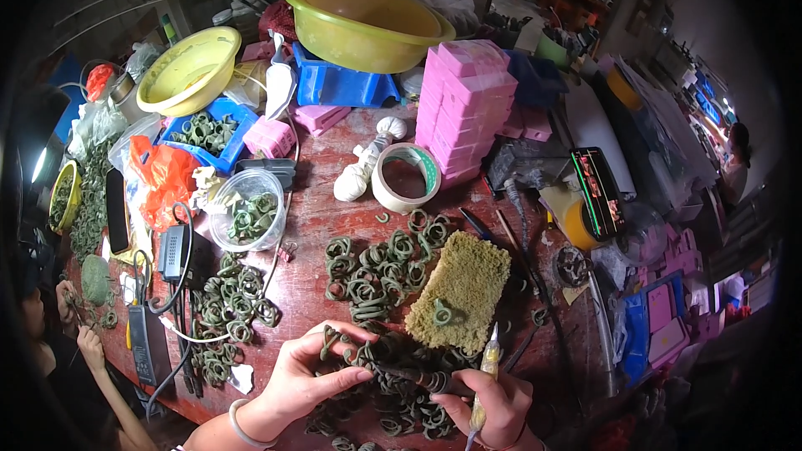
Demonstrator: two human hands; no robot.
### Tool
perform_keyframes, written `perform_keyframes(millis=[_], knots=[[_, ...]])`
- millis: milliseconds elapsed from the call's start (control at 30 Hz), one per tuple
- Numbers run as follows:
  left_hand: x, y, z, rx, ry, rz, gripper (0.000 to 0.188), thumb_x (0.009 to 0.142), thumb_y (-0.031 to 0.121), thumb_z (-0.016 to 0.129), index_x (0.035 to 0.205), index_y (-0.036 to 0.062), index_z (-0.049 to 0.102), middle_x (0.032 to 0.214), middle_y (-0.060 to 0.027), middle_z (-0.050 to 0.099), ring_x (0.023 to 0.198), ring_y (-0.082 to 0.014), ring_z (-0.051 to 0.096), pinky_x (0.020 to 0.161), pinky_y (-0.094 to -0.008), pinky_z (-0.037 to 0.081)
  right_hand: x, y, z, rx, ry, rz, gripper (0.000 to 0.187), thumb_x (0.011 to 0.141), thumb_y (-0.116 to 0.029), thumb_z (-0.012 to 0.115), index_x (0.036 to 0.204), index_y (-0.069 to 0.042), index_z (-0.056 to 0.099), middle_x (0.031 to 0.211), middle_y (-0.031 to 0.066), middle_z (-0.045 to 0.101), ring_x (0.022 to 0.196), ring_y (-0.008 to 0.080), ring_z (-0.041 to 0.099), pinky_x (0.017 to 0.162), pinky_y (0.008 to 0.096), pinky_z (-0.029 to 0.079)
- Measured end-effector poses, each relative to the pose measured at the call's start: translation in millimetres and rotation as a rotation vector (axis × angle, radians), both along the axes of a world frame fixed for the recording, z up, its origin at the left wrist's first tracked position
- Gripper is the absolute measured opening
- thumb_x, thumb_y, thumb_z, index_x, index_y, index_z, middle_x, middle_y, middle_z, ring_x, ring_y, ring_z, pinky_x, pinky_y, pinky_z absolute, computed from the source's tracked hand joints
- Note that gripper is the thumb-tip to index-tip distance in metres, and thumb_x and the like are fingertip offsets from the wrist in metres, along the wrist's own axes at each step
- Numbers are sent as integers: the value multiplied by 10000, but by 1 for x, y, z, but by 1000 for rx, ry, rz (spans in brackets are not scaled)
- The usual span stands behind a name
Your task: Joining green wax loops together using a heated tool and liquid adhesive on a workshop table.
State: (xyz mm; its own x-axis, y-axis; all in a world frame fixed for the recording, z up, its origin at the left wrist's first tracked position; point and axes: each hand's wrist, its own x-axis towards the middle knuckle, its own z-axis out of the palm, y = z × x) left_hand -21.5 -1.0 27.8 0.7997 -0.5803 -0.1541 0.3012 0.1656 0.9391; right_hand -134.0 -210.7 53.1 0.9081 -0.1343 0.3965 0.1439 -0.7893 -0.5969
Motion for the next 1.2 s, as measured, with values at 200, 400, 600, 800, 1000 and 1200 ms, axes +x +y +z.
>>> perform_keyframes(millis=[200, 400, 600, 800, 1000, 1200], knots=[[2, 0, -3, -17, -170, -41, 120, 782, -2, 737, 879, 9, 667, 1175, -94, 594, 1067, -152, 565, 886, -283, 464, 0, 0, 0, 27, -47, -11, 290, 807, -250, 745, 909, -1, 637, 728, 111, 654, 598, 277, 644, 537, 342, 504], [2, -2, -2, -16, -154, -40, 128, 785, -12, 730, 898, -6, 669, 1186, -100, 587, 1069, -151, 566, 882, -280, 472, -1, -4, 0, 26, -43, 17, 297, 812, -267, 741, 898, -1, 641, 731, 111, 655, 596, 263, 648, 533, 333, 504], [1, -2, 3, -30, -91, -39, 156, 765, -28, 738, 908, -5, 680, 1195, -124, 581, 1102, -188, 550, 907, -313, 452, -1, -2, -1, 47, -66, -6, 303, 814, -266, 740, 903, 6, 641, 724, 108, 655, 589, 256, 648, 530, 324, 505], [1, 0, 1, -43, -77, -44, 147, 790, -29, 712, 932, -14, 679, 1220, -120, 565, 1093, -172, 554, 902, -295, 460, 0, -1, 0, 65, -57, -7, 299, 825, -272, 729, 895, 5, 639, 709, 106, 653, 581, 255, 646, 530, 323, 504], [2, -1, -1, -53, -106, -55, 145, 808, -33, 693, 951, -23, 678, 1234, -112, 553, 1088, -155, 557, 899, -280, 470, 0, -2, 1, 23, -50, -9, 302, 827, -285, 724, 891, -2, 641, 719, 112, 653, 579, 268, 640, 529, 334, 500], [0, -3, 4, -47, -52, -18, 161, 762, -37, 734, 913, -14, 683, 1205, -135, 579, 1102, -193, 552, 916, -318, 447, -2, -2, 1, 32, -52, -21, 295, 826, -278, 724, 887, -3, 636, 724, 111, 653, 586, 271, 640, 531, 339, 498]])
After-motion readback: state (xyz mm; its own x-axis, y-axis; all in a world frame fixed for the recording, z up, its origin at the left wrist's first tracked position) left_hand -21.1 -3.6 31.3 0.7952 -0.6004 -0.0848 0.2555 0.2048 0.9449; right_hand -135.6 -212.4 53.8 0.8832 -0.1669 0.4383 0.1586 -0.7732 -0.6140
